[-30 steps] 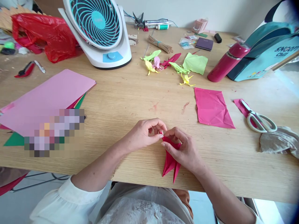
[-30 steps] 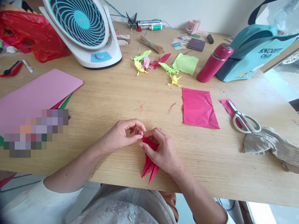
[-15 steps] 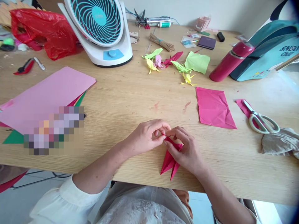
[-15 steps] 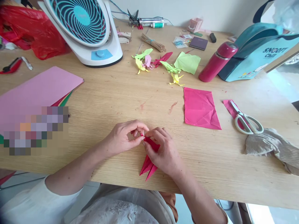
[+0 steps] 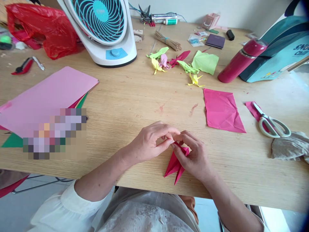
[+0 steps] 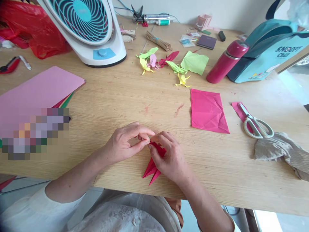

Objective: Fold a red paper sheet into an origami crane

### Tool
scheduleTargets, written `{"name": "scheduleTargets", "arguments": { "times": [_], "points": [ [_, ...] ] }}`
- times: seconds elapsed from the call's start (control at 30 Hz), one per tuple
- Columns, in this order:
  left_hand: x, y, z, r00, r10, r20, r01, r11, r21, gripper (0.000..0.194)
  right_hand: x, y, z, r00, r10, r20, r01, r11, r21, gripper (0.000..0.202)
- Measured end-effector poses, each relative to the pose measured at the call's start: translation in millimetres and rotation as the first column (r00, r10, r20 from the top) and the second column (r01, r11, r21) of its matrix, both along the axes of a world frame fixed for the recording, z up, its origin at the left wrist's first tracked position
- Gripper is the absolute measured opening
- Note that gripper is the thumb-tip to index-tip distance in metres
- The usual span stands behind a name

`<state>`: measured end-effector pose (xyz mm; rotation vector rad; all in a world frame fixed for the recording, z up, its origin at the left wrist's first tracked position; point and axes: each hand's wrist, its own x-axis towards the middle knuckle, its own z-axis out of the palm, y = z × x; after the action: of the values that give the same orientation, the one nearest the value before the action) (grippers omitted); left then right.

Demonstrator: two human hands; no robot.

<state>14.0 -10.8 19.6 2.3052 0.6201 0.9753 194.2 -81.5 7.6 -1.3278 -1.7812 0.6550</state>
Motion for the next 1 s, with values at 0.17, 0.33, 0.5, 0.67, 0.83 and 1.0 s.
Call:
{"name": "scheduleTargets", "arguments": {
  "times": [0.17,0.33,0.5,0.67,0.83,1.0],
  "points": [
    [1.9,-2.7,1.9,0.999,0.041,0.031,-0.038,0.994,-0.101,0.03,1.0,1.7,1.0,0.999,0.015,-0.033,-0.016,0.999,-0.034,0.008],
    [3.7,-0.6,-7.5,0.999,0.028,0.027,-0.012,0.891,-0.453,0.029,6.9,4.3,0.6,0.988,-0.055,-0.142,0.044,0.996,-0.076,0.007],
    [6.7,-2.1,-20.1,0.994,-0.106,-0.036,0.061,0.784,-0.618,0.028,9.5,3.7,-1.5,0.965,-0.083,-0.248,0.068,0.995,-0.07,0.006],
    [7.8,-5.3,-20.5,0.988,-0.141,0.054,0.138,0.694,-0.706,0.027,6.3,1.8,1.0,0.972,-0.033,-0.234,0.049,0.997,0.064,0.007],
    [9.3,-9.4,-20.0,0.953,-0.208,0.221,0.302,0.558,-0.773,0.029,4.0,0.3,2.6,0.973,-0.02,-0.23,0.068,0.977,0.204,0.012],
    [13.0,-14.2,-13.2,0.945,-0.275,0.18,0.312,0.58,-0.753,0.025,4.2,-1.2,0.4,0.973,-0.065,-0.223,0.117,0.966,0.23,0.009]
  ]
}}
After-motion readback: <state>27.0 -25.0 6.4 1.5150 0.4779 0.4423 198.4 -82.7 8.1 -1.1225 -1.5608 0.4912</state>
